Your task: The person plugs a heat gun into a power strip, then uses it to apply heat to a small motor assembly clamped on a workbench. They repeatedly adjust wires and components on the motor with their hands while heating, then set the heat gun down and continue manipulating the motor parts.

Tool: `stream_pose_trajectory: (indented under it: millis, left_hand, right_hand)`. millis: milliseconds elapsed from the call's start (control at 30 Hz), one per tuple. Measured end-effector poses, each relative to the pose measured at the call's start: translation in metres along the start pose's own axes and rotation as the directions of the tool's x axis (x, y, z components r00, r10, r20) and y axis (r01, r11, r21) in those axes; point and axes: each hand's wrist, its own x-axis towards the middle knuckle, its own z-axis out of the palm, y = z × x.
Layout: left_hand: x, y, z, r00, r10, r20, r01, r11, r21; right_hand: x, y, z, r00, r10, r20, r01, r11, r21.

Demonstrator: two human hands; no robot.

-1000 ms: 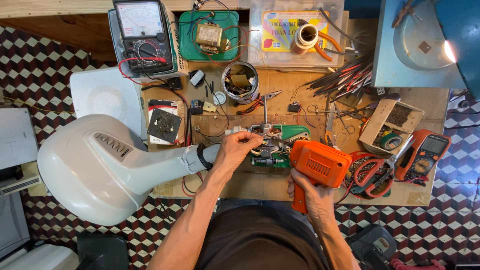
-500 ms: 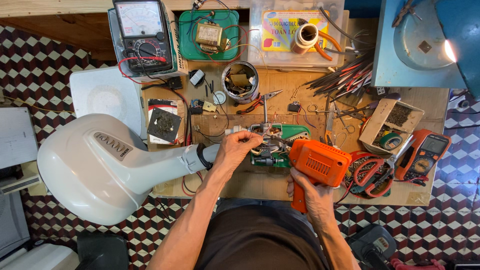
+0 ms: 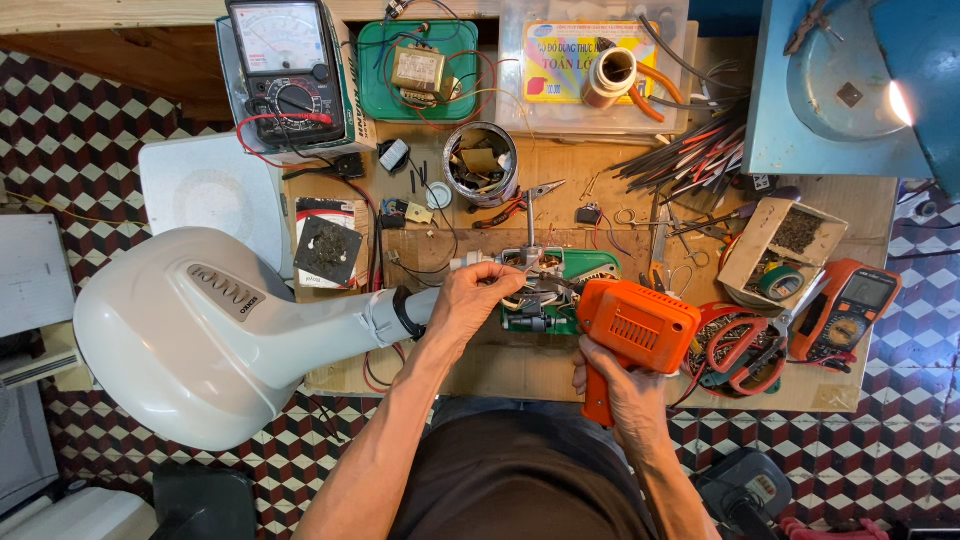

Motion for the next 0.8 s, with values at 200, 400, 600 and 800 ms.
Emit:
stream_pose_trajectory:
  millis: [200, 400, 600, 800]
  left_hand:
    - [0.000, -0.001, 0.000, 1.000, 0.011, 0.002, -0.011, 0.999, -0.031]
    - [0.005, -0.009, 0.000, 0.998, 0.051, 0.022, -0.048, 0.992, -0.116]
    - [0.012, -0.019, -0.003, 0.997, 0.036, 0.063, -0.023, 0.979, -0.200]
    - [0.022, -0.022, -0.011, 0.978, 0.036, 0.206, 0.038, 0.939, -0.342]
  right_hand:
    - [0.000, -0.001, 0.003, 0.999, -0.008, -0.031, 0.009, 1.000, 0.025]
    - [-0.005, -0.007, 0.002, 0.998, -0.044, -0.041, 0.047, 0.997, 0.062]
    - [-0.020, -0.007, -0.013, 0.985, -0.043, -0.168, 0.052, 0.998, 0.047]
    - [-0.043, 0.002, -0.043, 0.965, -0.111, -0.237, 0.101, 0.993, -0.053]
